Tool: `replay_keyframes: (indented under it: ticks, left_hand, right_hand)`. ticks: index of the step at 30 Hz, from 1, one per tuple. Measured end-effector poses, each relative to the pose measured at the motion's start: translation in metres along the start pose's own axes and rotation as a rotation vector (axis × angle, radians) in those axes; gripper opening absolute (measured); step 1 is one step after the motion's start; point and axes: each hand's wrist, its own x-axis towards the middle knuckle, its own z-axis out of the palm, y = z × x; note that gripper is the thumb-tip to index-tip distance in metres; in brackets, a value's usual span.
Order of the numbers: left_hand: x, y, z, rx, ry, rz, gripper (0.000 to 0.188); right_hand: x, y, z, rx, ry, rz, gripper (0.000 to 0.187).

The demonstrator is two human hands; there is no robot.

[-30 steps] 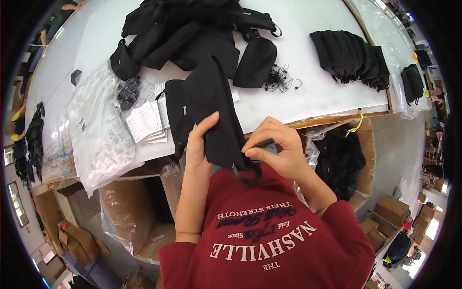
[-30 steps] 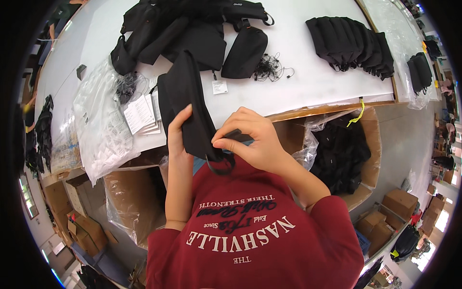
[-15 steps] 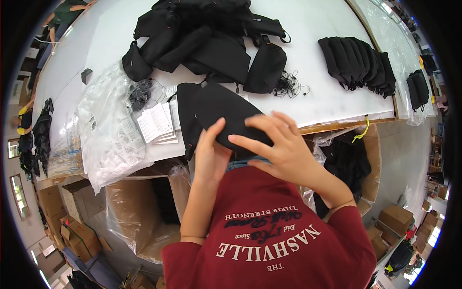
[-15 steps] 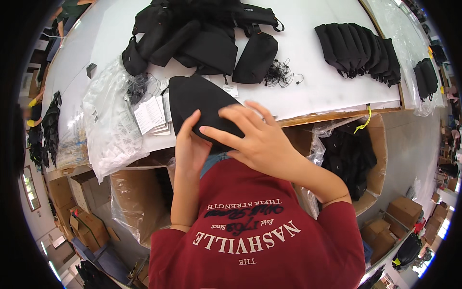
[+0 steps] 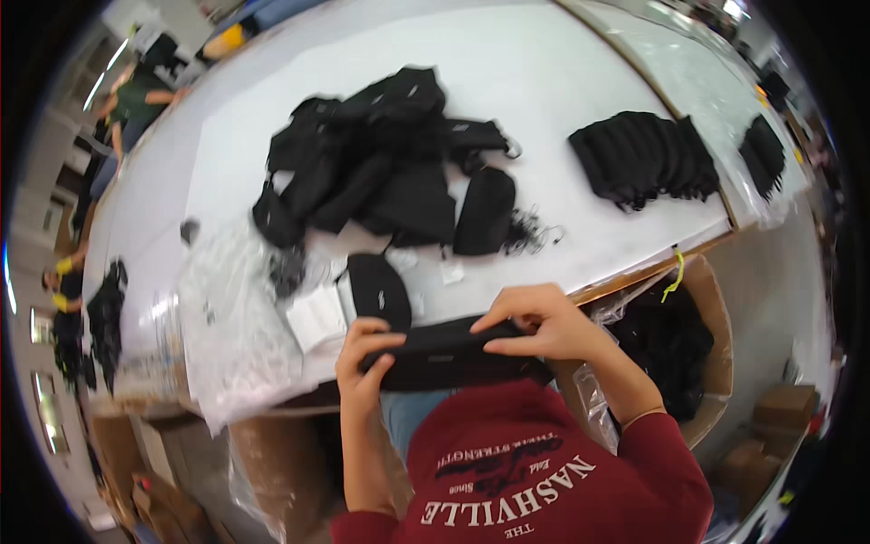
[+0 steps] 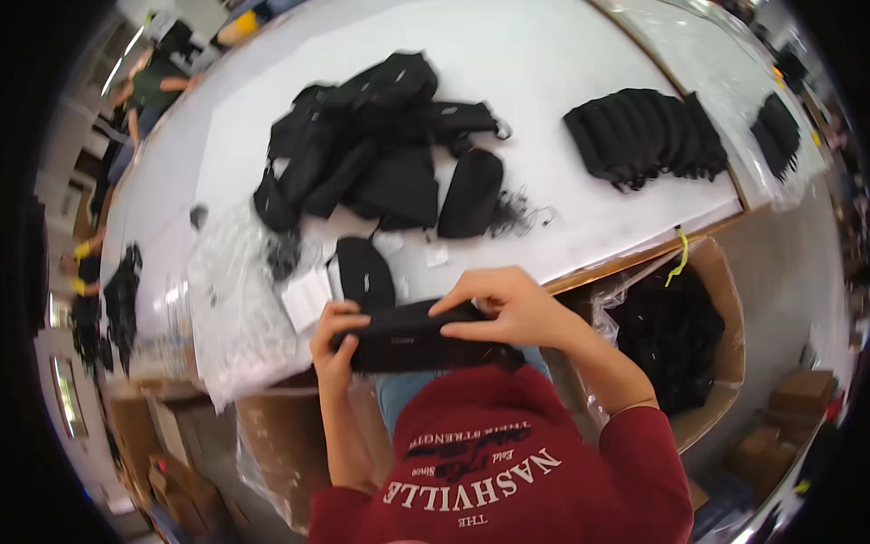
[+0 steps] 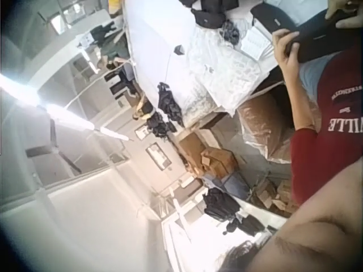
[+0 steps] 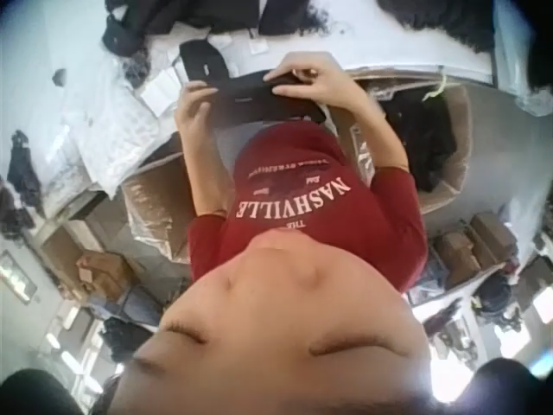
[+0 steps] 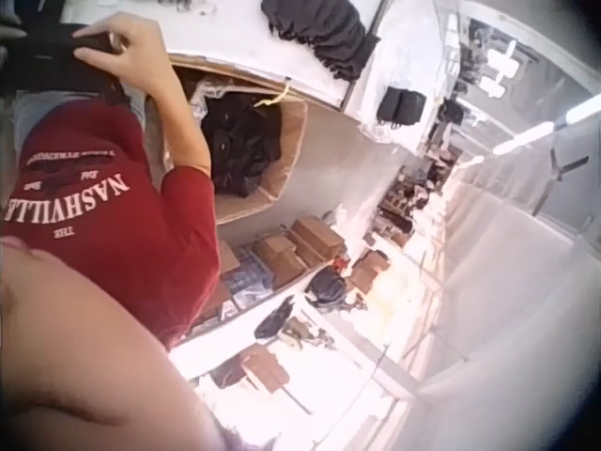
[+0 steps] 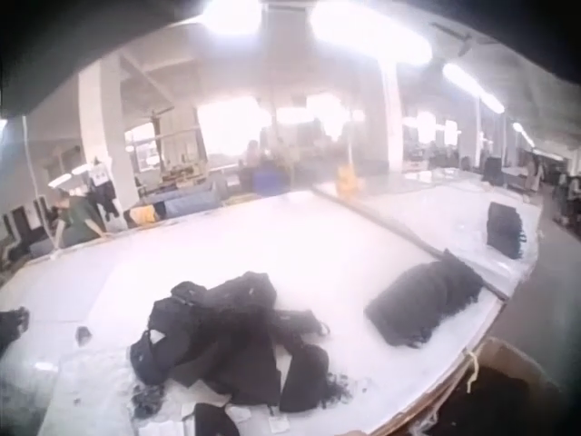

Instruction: Packing items into black cases and adding labels and silica gel packets.

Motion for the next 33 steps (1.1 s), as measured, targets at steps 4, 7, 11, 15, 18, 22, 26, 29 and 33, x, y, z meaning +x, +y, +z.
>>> replay_keyframes:
  ticks: [4, 7, 11, 15, 18, 22, 26, 29, 33]
  left_hand:
    - [-0.003, 0.006, 0.000, 0.090, -0.066, 0.013, 0.029]
    - [-0.003, 0.007, 0.012, 0.121, -0.156, 0.041, 0.038]
    - [-0.017, -0.017, 0.009, -0.063, -0.057, -0.132, 0.053]
    - [-0.043, -0.039, 0.005, -0.240, -0.306, -0.479, 0.039]
    - [-0.064, -0.047, 0.021, -0.275, -0.447, -0.642, 0.033]
    - [-0.067, -0.050, 0.044, -0.214, -0.593, -0.746, 0.032]
    - [-0.068, -0.046, 0.055, -0.119, -0.604, -0.713, 0.031]
    - [-0.071, -0.048, 0.056, -0.156, -0.566, -0.750, 0.030]
    - [-0.070, -0.051, 0.058, -0.170, -0.546, -0.787, 0.030]
  right_hand:
    - [-0.009, 0.007, -0.014, 0.004, -0.128, 0.045, 0.022]
    - [-0.028, 0.007, -0.032, -0.050, -0.092, 0.194, 0.023]
    - [-0.044, -0.004, -0.085, -0.078, 0.424, 0.268, 0.024]
    - [-0.042, 0.032, -0.153, -0.435, 0.980, 0.147, 0.027]
    - [-0.027, 0.059, -0.181, -0.417, 1.119, 0.122, 0.033]
    - [0.000, 0.105, -0.203, -0.577, 1.172, 0.098, 0.035]
    - [0.023, 0.082, -0.218, -0.885, 1.313, 0.037, 0.037]
    - [0.010, 0.073, -0.256, -1.004, 1.399, 0.031, 0.038]
    - [-0.025, 0.078, -0.312, -1.073, 1.474, 0.122, 0.038]
